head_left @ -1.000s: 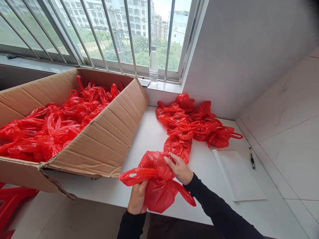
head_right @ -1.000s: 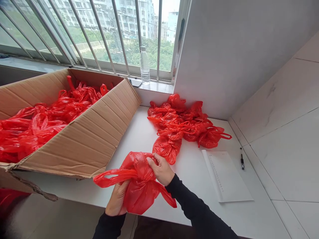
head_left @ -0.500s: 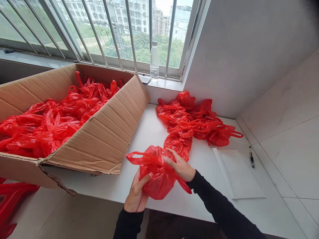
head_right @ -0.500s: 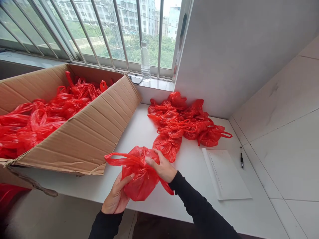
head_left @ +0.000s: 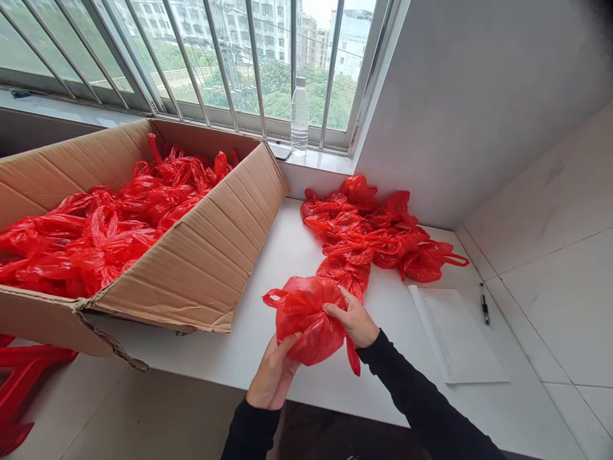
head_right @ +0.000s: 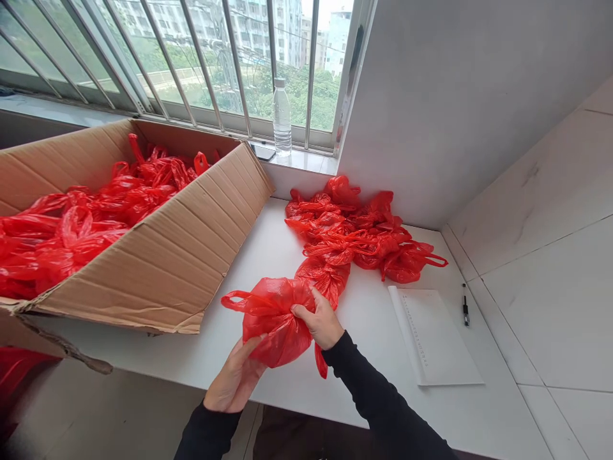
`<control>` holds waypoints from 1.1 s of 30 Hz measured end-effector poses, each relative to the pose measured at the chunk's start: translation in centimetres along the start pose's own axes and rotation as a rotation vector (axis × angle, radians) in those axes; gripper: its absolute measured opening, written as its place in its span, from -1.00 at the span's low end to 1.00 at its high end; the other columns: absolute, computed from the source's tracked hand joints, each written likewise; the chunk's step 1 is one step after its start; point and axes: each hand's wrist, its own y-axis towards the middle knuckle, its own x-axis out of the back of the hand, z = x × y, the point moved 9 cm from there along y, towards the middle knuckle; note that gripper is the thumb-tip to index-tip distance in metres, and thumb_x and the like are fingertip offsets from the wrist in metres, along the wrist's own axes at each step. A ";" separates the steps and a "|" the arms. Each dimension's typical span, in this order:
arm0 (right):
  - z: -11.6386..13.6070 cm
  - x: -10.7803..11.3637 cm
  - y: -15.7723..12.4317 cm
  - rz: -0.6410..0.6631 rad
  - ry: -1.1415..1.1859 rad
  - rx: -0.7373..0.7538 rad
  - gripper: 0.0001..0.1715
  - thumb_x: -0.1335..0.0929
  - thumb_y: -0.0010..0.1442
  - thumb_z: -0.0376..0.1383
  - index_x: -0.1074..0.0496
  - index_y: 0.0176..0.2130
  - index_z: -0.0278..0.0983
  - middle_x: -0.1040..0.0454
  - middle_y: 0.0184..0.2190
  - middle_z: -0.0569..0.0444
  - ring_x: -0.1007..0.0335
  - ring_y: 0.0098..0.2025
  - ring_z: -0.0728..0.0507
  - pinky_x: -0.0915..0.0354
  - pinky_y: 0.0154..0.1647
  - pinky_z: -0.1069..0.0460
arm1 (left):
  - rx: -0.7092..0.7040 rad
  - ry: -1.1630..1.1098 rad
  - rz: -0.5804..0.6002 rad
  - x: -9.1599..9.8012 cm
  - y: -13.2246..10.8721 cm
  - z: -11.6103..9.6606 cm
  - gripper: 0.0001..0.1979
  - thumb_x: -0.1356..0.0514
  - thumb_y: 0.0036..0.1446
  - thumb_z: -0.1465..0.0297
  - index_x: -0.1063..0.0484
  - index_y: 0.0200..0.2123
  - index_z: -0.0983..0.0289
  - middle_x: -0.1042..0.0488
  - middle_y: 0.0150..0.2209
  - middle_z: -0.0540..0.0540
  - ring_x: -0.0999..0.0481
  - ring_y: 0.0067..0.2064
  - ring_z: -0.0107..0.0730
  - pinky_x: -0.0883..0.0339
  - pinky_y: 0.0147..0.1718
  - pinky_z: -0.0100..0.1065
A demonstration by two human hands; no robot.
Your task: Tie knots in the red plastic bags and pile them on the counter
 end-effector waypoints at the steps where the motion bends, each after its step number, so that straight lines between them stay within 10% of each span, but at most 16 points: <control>1: 0.1 0.1 0.0 -0.004 -0.013 -0.002 -0.54 -0.44 0.14 -0.10 -0.41 0.01 -0.18 -0.56 -0.18 0.05 -0.51 -0.13 -0.18 -0.38 0.07 -0.15 | -0.016 0.003 0.016 -0.2 0.0 -0.1 -0.60 -0.42 -0.04 0.33 -0.53 -0.08 0.21 -0.58 0.00 0.17 -0.52 0.07 0.06 -0.42 0.05 -0.04; 20: 1.0 -2.1 -1.8 0.232 -0.083 -0.010 -0.34 -0.49 0.08 -0.14 -0.32 0.14 -0.13 -0.52 -0.02 0.03 -0.45 0.03 -0.23 -0.37 0.10 -0.18 | -0.163 -0.007 -0.050 0.4 1.1 -1.0 -0.60 -0.47 -0.11 0.31 -0.56 -0.17 0.28 -0.65 -0.19 0.12 -0.58 -0.03 -0.01 -0.42 0.02 -0.12; 29: 1.7 -1.3 -1.5 0.095 -0.083 0.078 -0.64 -0.40 0.22 -0.12 -0.40 -0.02 -0.18 -0.54 -0.10 0.03 -0.48 -0.02 -0.20 -0.38 0.09 -0.15 | -0.109 -0.004 0.134 -2.9 -0.8 -0.7 -0.38 -0.41 -0.01 0.40 -0.39 0.15 0.16 -0.51 0.10 0.18 -0.42 0.18 0.08 -0.33 0.14 -0.05; 33: 1.2 -0.5 -1.9 0.117 -0.157 0.017 -0.38 -0.40 0.23 -0.07 -0.24 0.20 -0.15 -0.48 0.04 -0.02 -0.39 0.12 -0.21 -0.27 0.22 -0.20 | -0.176 0.087 0.094 -2.3 -0.5 -1.2 -0.34 -0.43 -0.04 0.44 -0.36 0.16 0.20 -0.52 0.08 0.21 -0.43 0.17 0.09 -0.29 0.17 -0.02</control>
